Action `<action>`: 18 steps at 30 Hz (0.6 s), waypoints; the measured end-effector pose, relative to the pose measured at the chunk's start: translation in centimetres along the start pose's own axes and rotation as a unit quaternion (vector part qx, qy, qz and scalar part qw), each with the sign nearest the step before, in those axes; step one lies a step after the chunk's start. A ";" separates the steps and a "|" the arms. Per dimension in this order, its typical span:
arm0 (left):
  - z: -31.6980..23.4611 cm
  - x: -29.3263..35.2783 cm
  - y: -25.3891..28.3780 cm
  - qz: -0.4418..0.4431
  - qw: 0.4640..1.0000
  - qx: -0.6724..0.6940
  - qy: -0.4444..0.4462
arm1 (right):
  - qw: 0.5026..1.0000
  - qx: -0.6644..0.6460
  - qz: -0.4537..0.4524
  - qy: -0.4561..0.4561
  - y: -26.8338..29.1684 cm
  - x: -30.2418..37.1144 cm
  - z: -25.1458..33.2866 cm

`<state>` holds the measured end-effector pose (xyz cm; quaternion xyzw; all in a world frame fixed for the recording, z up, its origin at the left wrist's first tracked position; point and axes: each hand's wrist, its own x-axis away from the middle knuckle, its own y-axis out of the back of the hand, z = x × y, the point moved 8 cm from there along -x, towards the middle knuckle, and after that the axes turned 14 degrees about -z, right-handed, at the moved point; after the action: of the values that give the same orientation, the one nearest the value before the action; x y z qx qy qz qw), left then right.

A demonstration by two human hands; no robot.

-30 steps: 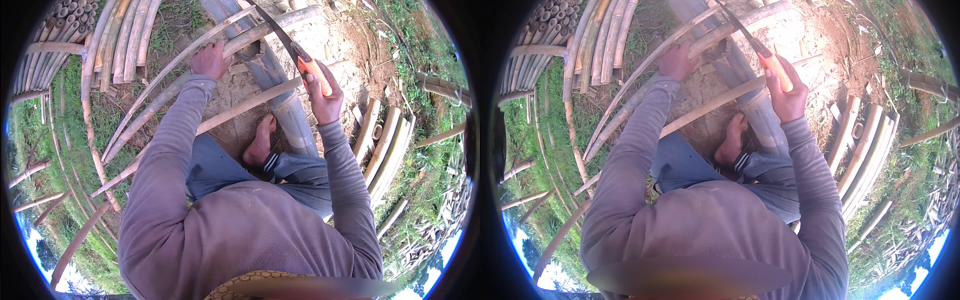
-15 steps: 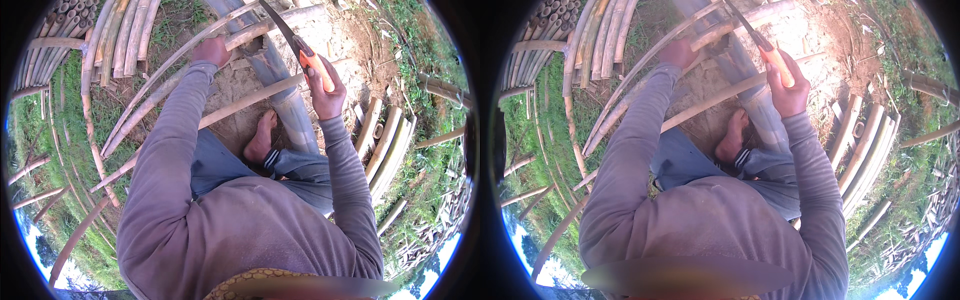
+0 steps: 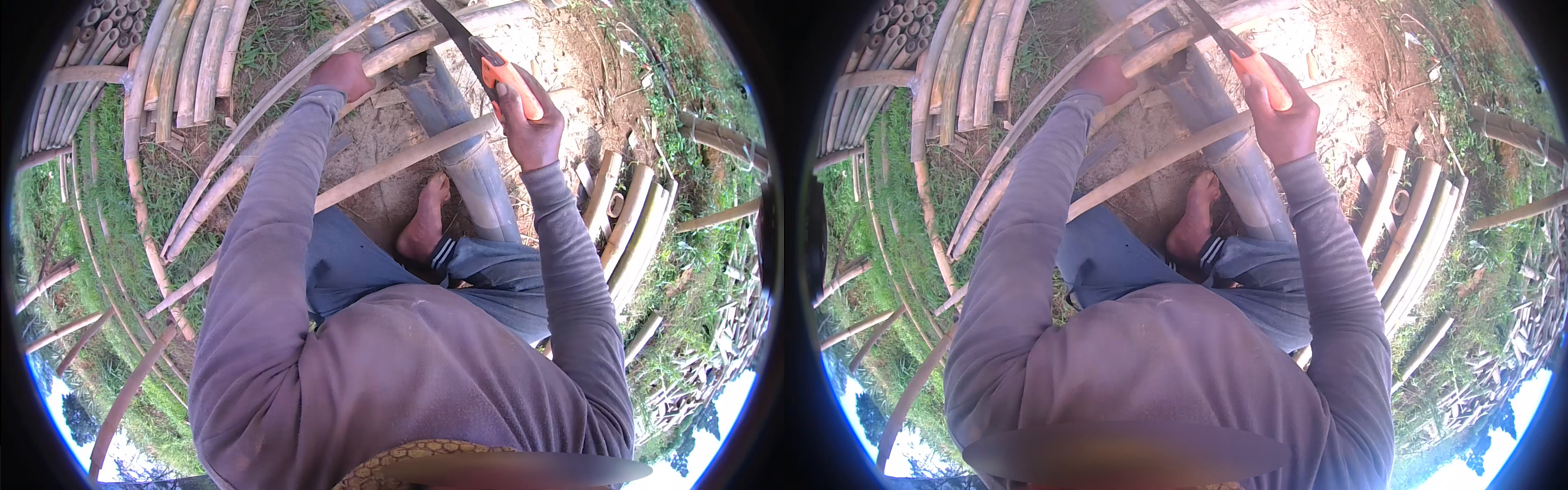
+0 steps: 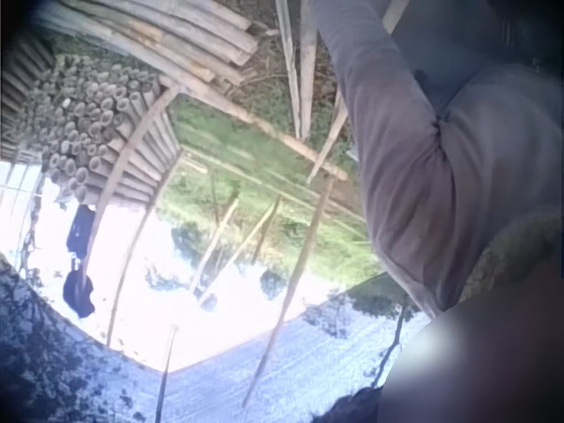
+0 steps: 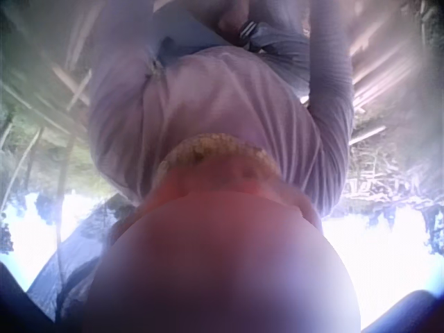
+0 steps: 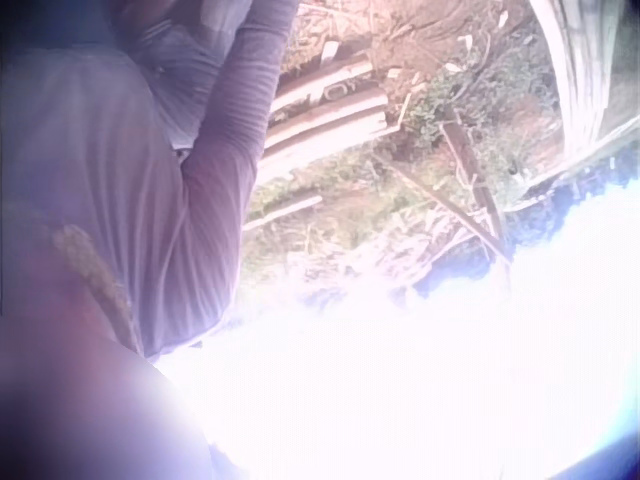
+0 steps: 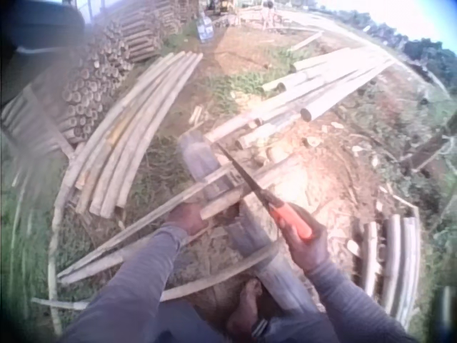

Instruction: The person sits on the ground and uses a hand saw to cut long bamboo poles into shorter sections. They repeatedly position the bamboo, saw through it, and set the cut pieces aside. The person also briefly opens a bag to retrieve a small item before resuming cutting.

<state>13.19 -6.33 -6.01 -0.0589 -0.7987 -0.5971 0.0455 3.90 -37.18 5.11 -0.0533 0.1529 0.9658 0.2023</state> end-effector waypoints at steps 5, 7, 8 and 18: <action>-1.5 0.7 -0.5 0.062 0.996 0.046 -0.033 | 1.000 -0.009 0.001 -0.003 1.8 2.7 1.5; -0.4 0.1 -2.0 0.183 0.976 0.113 0.018 | 0.999 -0.021 -0.016 0.023 1.9 2.5 -0.6; 0.2 -0.3 -2.6 0.237 0.959 0.147 0.045 | 0.999 -0.024 -0.014 0.025 1.9 2.0 -1.1; -0.3 2.8 0.0 -0.102 0.992 -0.060 0.039 | 0.999 -0.032 -0.035 0.023 -0.4 1.3 1.3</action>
<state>10.40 -6.51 -5.54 0.0431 -0.7612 -0.6470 0.0117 2.80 -35.89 6.00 -0.0874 0.1248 0.9611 0.2302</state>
